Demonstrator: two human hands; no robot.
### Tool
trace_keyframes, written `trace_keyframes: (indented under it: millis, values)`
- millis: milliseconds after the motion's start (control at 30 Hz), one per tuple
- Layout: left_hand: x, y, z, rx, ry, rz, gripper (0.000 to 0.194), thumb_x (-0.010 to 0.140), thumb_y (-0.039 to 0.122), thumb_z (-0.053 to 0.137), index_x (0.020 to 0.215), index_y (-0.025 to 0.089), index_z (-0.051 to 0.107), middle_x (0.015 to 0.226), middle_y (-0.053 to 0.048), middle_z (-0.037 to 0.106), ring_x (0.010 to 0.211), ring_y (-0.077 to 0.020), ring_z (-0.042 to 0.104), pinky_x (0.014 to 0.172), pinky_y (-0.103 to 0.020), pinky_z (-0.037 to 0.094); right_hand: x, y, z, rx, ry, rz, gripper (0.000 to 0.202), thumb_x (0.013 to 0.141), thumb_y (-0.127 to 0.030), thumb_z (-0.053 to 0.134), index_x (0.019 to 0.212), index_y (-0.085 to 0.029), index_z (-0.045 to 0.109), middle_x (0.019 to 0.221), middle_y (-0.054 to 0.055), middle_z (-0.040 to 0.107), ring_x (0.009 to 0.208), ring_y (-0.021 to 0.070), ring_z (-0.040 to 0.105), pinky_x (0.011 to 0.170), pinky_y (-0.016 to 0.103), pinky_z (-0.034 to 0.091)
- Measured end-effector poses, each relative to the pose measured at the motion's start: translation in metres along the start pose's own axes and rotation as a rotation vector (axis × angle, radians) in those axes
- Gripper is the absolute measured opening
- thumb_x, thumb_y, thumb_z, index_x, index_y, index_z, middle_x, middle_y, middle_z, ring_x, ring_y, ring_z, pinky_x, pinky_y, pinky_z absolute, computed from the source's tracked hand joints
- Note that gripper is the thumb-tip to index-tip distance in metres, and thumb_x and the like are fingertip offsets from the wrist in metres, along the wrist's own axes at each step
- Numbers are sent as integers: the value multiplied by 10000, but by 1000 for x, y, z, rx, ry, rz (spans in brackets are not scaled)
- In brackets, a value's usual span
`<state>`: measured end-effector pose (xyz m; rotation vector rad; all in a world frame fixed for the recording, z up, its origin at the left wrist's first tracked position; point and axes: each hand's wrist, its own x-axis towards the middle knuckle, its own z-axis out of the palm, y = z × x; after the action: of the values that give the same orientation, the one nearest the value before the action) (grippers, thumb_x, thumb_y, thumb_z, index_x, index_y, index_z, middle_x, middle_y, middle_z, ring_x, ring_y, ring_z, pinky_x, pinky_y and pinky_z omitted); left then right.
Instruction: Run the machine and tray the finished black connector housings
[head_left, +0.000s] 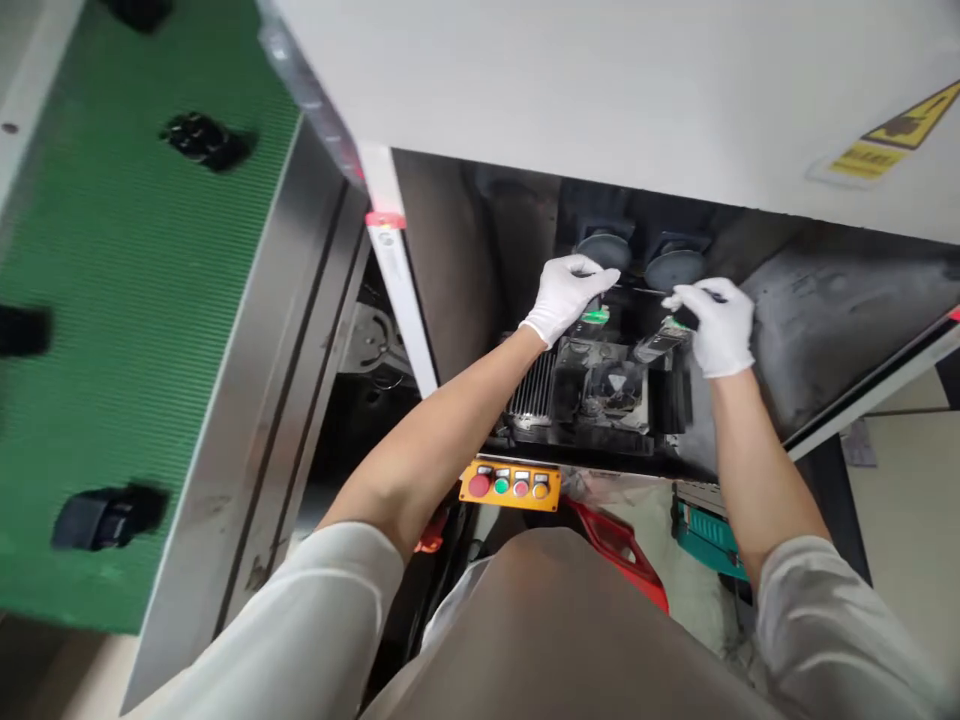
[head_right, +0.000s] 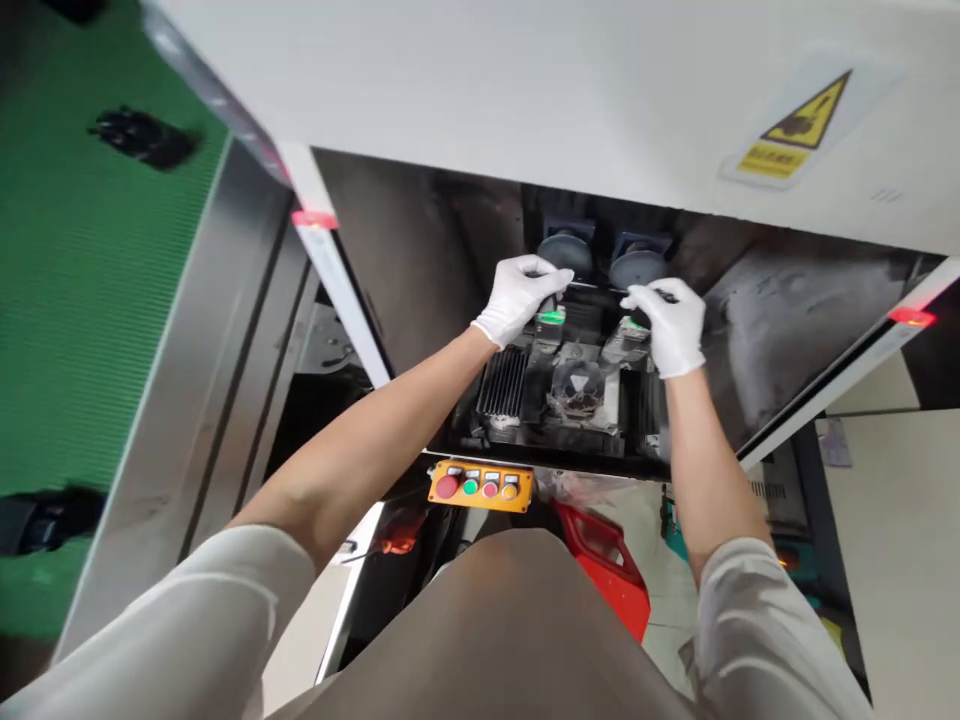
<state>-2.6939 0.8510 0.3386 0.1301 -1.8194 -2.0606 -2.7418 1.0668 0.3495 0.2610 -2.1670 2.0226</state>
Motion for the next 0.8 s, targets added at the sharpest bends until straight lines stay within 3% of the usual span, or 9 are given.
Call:
trace_keyframes:
  millis: [133,333,500,633,700,800]
  values:
    - [-2,-2,7,152,-177,51,276,784,296,846,616,152,681,625,-7,673,589,-120,567,614,-265,446,-1,23,10,-33,-130,-13,200,785,-306,793,735,-209,626,648,-33,693,652,178,729,702,321,589]
    - [-24,-2,11,307,-40,234,242,865,303,794,686,169,702,728,-6,723,696,-135,644,720,-267,482,-22,15,3,-81,-138,-84,159,792,-225,811,778,-223,653,758,-15,747,745,201,756,753,341,582]
    - [-29,-11,11,395,-89,369,283,923,339,741,691,181,708,727,-15,742,669,-132,663,717,-265,496,-22,22,3,-120,-156,-119,190,768,-266,835,783,-233,648,802,-5,756,783,215,758,779,366,597]
    - [-30,-11,10,380,-51,304,279,914,349,739,690,187,707,741,-23,750,678,-145,666,738,-280,509,-25,24,3,-89,-144,-63,208,752,-271,830,783,-225,630,786,-13,747,755,205,763,774,358,605]
    - [-30,-7,8,343,-89,247,262,885,355,766,693,185,709,752,-23,748,705,-151,666,757,-285,509,-25,18,-1,-100,-160,-49,207,751,-269,831,788,-220,634,799,-12,751,787,205,767,817,363,602]
    - [-27,-2,1,124,-200,68,269,872,442,773,829,177,761,823,-37,761,786,-164,684,808,-296,529,-19,1,-9,-109,-293,-42,169,795,-299,814,872,-211,693,897,8,784,916,213,768,920,377,578]
